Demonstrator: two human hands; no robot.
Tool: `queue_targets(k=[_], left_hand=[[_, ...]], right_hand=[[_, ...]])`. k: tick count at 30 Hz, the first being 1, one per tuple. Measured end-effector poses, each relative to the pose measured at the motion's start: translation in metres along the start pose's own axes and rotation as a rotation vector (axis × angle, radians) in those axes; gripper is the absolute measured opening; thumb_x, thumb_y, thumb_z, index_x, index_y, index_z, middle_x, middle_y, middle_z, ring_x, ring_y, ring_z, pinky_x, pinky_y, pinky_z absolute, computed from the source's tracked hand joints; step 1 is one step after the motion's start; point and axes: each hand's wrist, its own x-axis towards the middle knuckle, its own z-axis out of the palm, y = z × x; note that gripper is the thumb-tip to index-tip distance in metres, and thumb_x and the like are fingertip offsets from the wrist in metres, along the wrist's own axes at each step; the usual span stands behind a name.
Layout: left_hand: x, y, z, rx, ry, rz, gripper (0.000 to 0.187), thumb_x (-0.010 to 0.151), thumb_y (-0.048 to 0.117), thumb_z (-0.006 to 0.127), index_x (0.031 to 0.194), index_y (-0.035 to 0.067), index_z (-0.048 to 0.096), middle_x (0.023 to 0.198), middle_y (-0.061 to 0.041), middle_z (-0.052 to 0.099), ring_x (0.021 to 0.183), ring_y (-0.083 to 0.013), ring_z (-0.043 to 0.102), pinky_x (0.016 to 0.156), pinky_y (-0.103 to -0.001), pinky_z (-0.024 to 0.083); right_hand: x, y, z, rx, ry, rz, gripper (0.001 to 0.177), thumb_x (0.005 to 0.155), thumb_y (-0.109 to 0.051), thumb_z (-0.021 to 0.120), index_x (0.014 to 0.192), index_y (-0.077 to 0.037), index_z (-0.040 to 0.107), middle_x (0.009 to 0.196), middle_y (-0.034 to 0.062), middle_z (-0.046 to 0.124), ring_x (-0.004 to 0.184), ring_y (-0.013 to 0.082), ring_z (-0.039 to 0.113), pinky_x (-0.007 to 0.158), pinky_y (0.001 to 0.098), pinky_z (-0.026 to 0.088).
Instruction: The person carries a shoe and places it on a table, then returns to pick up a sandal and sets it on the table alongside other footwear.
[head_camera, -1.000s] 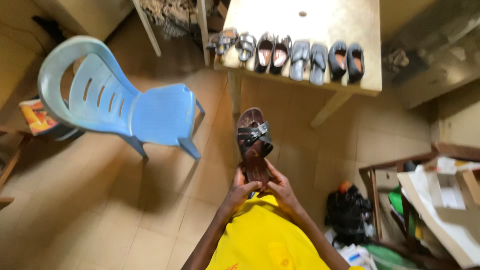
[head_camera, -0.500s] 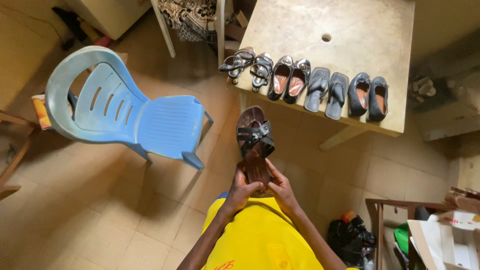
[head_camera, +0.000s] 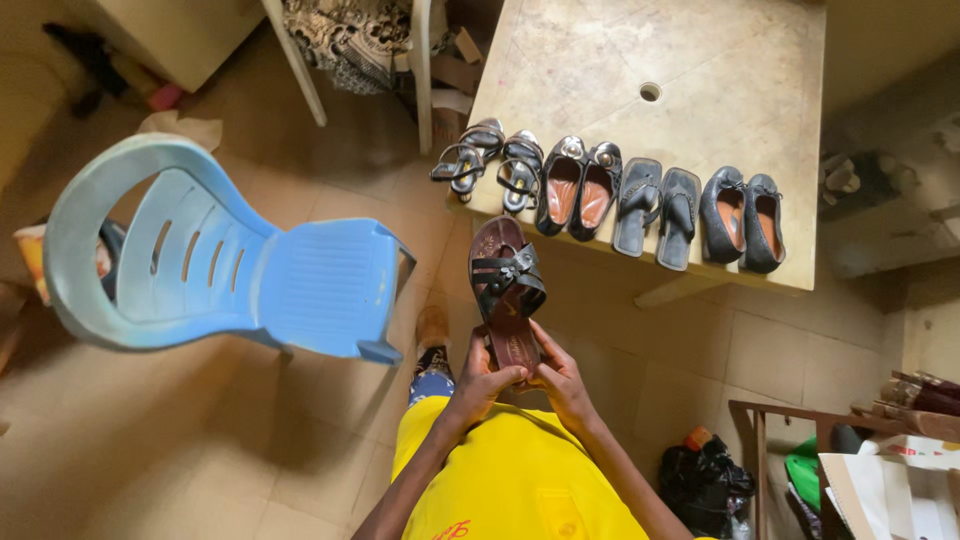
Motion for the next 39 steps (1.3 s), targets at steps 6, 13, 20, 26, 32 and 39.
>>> queue_targets(k=[6, 13, 20, 26, 32, 39], left_hand=[[0.069, 0.034, -0.042, 0.016, -0.093, 0.021, 0.073, 0.081, -0.002, 0.075, 0.143, 0.003, 0.037, 0.125, -0.013, 0.06, 0.111, -0.0194, 0.063, 0.093, -0.035, 0.056], [0.137, 0.091, -0.105, 0.085, -0.207, 0.13, 0.075, 0.084, 0.0, 0.076, 0.147, 0.005, 0.035, 0.131, -0.009, 0.057, 0.121, -0.0182, 0.06, 0.102, -0.035, 0.053], [0.18, 0.103, -0.153, -0.032, -0.206, 0.11, 0.075, 0.084, -0.001, 0.078, 0.146, 0.002, 0.037, 0.134, -0.01, 0.058, 0.124, -0.0191, 0.06, 0.105, -0.035, 0.052], [0.205, 0.101, -0.161, 0.054, -0.252, 0.108, 0.076, 0.085, -0.001, 0.075, 0.148, 0.004, 0.034, 0.138, -0.009, 0.052, 0.129, -0.0184, 0.055, 0.108, -0.033, 0.05], [0.24, 0.126, -0.165, 0.011, -0.229, -0.039, 0.074, 0.087, 0.0, 0.075, 0.149, 0.005, 0.035, 0.137, -0.011, 0.053, 0.126, -0.0195, 0.056, 0.105, -0.033, 0.051], [0.285, 0.168, -0.152, -0.079, -0.195, -0.117, 0.073, 0.084, -0.003, 0.073, 0.146, 0.005, 0.035, 0.119, -0.013, 0.067, 0.103, -0.0198, 0.07, 0.087, -0.034, 0.059]], right_hand=[[0.063, -0.017, 0.031, -0.046, 0.092, -0.046, 0.069, 0.091, -0.003, 0.053, 0.159, -0.008, 0.039, 0.118, 0.0106, 0.066, 0.087, 0.0145, 0.069, 0.076, 0.0326, 0.062], [0.156, -0.013, 0.068, -0.04, 0.137, -0.146, 0.06, 0.095, -0.004, 0.056, 0.154, -0.002, 0.048, 0.112, 0.0114, 0.067, 0.088, 0.0145, 0.066, 0.078, 0.0345, 0.063], [0.22, -0.006, 0.087, -0.145, 0.149, -0.188, 0.054, 0.094, -0.004, 0.059, 0.147, 0.0, 0.048, 0.12, 0.0091, 0.068, 0.102, 0.0149, 0.067, 0.084, 0.0302, 0.059], [0.237, -0.003, 0.087, -0.099, 0.184, -0.186, 0.059, 0.092, -0.005, 0.062, 0.148, 0.0, 0.047, 0.12, 0.0119, 0.068, 0.102, 0.0181, 0.068, 0.087, 0.0333, 0.058], [0.273, -0.007, 0.076, -0.054, 0.201, -0.16, 0.062, 0.093, -0.005, 0.064, 0.152, 0.001, 0.046, 0.113, 0.0158, 0.07, 0.093, 0.0216, 0.07, 0.081, 0.0345, 0.06], [0.313, -0.049, 0.076, -0.023, 0.143, -0.151, 0.068, 0.09, 0.0, 0.061, 0.154, 0.002, 0.04, 0.129, 0.014, 0.063, 0.107, 0.0168, 0.066, 0.089, 0.0315, 0.058]])
